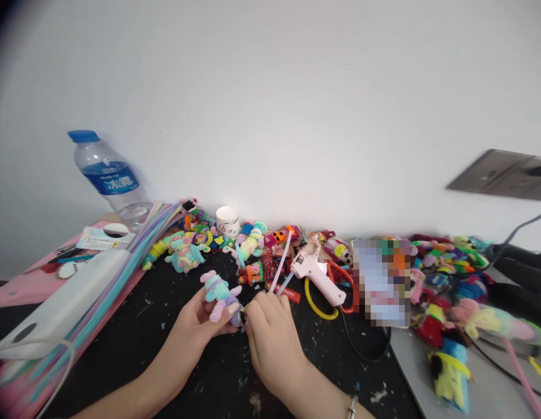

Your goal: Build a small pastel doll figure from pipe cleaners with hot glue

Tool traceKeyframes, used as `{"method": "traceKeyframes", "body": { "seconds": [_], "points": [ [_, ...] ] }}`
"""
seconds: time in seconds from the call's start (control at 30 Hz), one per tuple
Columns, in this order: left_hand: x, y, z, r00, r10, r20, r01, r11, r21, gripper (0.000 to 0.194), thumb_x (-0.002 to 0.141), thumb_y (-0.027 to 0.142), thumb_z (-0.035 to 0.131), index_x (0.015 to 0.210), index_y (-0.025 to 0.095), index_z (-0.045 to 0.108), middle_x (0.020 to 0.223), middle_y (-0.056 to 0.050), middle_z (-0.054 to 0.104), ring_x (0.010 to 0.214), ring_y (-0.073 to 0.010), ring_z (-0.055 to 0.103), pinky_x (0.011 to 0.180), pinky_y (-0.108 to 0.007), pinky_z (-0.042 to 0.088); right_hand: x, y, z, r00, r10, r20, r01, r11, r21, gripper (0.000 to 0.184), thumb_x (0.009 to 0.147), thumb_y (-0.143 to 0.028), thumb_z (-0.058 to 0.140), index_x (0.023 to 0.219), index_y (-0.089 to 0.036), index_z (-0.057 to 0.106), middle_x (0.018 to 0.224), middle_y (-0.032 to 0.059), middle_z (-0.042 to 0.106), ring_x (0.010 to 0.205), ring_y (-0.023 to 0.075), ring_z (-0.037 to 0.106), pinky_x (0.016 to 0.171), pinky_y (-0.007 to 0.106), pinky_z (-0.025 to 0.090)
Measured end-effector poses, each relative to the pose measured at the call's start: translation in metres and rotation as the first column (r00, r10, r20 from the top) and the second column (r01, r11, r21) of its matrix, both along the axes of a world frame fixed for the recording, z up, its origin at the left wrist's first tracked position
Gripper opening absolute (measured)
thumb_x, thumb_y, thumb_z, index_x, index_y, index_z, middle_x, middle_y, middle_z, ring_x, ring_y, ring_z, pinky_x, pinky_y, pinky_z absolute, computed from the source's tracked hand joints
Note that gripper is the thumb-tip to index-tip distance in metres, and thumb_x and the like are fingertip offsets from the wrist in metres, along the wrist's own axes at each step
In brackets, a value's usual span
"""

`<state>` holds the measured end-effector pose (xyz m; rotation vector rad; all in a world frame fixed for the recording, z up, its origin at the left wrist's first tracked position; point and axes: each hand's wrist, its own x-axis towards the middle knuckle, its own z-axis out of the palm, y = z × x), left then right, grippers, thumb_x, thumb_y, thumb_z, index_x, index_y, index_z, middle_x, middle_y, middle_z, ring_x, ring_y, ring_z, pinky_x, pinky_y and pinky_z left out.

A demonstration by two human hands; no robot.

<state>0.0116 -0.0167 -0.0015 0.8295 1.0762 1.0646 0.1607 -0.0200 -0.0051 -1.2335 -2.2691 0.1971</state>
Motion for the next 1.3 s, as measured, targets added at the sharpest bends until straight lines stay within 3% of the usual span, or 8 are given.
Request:
{"method": "traceKeyframes", "body": {
  "seconds": [0.57, 0.87, 1.07, 1.3],
  "points": [
    [0.001, 0.0, -0.002, 1.0, 0.01, -0.001, -0.01, 0.999, -0.031, 0.027, 0.074, 0.032, 0.064, 0.094, 0.016, 0.053, 0.074, 0.001, 0.055, 0.076, -0.0152, 0.057, 0.067, -0.029, 0.055, -0.002, 0.0, -0.002, 1.0, 0.003, 0.025, -0.001, 0.998, -0.067, 0.02, 0.085, -0.007, 0.033, 0.07, -0.018, 0.04, 0.072, 0.0033, 0.046, 0.067, 0.0185, 0.04, 0.059, 0.03, 0.029],
    [-0.002, 0.002, 0.003, 0.996, 0.01, 0.093, -0.005, 0.999, -0.053, 0.029, 0.075, 0.031, 0.064, 0.1, 0.019, 0.054, 0.095, -0.002, 0.061, 0.086, -0.0156, 0.058, 0.073, -0.028, 0.053, 0.011, 0.001, 0.003, 0.982, -0.043, -0.183, 0.026, 0.995, -0.098, 0.018, 0.089, -0.011, 0.03, 0.078, -0.019, 0.041, 0.076, 0.0033, 0.046, 0.071, 0.0186, 0.042, 0.064, 0.032, 0.033],
    [0.0, 0.001, 0.001, 0.998, -0.023, 0.057, 0.025, 0.999, -0.032, 0.027, 0.074, 0.031, 0.065, 0.097, 0.019, 0.06, 0.092, -0.002, 0.063, 0.089, -0.0177, 0.058, 0.077, -0.029, 0.052, 0.01, 0.001, 0.005, 0.997, 0.062, -0.052, -0.065, 0.997, -0.046, 0.014, 0.088, -0.014, 0.036, 0.077, -0.019, 0.042, 0.075, 0.0031, 0.048, 0.069, 0.0187, 0.042, 0.063, 0.032, 0.031],
    [0.0, -0.002, -0.001, 1.0, 0.022, -0.015, -0.022, 0.999, 0.033, 0.021, 0.073, 0.029, 0.065, 0.089, 0.017, 0.059, 0.081, 0.0, 0.064, 0.08, -0.017, 0.06, 0.074, -0.028, 0.052, 0.006, 0.004, 0.004, 0.998, 0.054, 0.033, -0.053, 0.998, -0.029, 0.021, 0.09, -0.015, 0.033, 0.072, -0.018, 0.044, 0.07, 0.0034, 0.049, 0.067, 0.0186, 0.042, 0.062, 0.031, 0.031]
  ]
}}
